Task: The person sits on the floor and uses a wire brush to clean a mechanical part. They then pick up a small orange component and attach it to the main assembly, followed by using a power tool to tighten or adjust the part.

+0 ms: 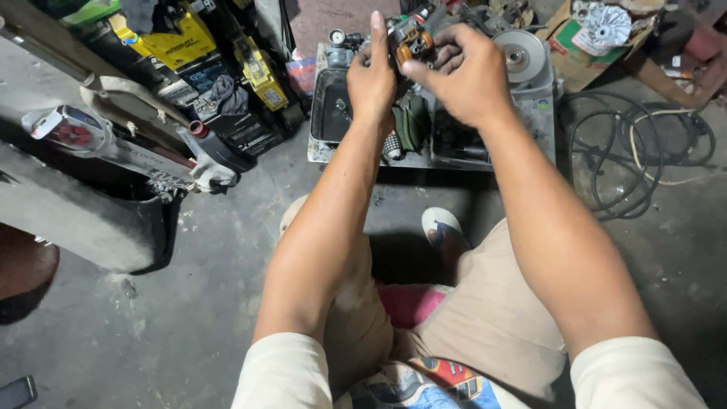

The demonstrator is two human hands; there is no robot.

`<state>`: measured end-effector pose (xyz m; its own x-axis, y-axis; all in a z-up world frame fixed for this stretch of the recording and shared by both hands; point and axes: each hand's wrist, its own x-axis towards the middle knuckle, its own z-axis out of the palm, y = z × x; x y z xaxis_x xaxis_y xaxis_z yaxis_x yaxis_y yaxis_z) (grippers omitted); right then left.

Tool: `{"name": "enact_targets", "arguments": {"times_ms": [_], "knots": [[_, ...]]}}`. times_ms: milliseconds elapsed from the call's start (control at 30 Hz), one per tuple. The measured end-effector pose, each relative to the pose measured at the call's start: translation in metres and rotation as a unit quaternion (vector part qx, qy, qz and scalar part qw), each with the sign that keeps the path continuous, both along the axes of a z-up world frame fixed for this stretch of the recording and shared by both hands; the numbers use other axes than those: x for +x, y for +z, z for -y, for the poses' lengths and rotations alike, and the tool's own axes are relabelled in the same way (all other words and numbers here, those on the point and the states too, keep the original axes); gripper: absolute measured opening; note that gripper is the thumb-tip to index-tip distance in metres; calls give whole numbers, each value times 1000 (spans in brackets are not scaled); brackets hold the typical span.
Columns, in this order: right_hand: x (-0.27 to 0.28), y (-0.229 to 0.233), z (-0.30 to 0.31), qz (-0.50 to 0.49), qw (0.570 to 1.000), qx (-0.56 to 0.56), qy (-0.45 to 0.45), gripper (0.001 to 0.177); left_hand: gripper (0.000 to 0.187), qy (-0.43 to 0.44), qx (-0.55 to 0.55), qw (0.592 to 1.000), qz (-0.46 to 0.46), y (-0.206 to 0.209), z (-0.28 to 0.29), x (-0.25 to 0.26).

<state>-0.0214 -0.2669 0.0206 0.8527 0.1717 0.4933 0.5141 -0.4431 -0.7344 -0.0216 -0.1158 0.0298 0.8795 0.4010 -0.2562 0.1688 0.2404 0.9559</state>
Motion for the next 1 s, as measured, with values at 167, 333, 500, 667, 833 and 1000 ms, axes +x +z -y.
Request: {"name": "enact_targets", "arguments": {"times_ms": [167,333,500,667,833,1000], "knots": [[-3,-3,-4,54,993,-90,-47,43,96,23,-21,1000,-7,-11,4,-11],[6,3,1,35,998,-44,-28,29,102,37,-13,999,-23,-19,-8,-17],[39,-25,39,40,987,-114,-105,28,96,35,-144,989,-20,-14,-22,-18],[64,-66,61,-211,926,-264,-170,43,90,31,-197,979,-36,-9,-22,-10],[66,-96,74,-355,861,-307,-197,47,82,19,-235,971,-41,-20,-14,-2],[72,-125,79,-405,807,-376,-208,46,84,-12,-225,972,-69,-25,-9,0]]}}
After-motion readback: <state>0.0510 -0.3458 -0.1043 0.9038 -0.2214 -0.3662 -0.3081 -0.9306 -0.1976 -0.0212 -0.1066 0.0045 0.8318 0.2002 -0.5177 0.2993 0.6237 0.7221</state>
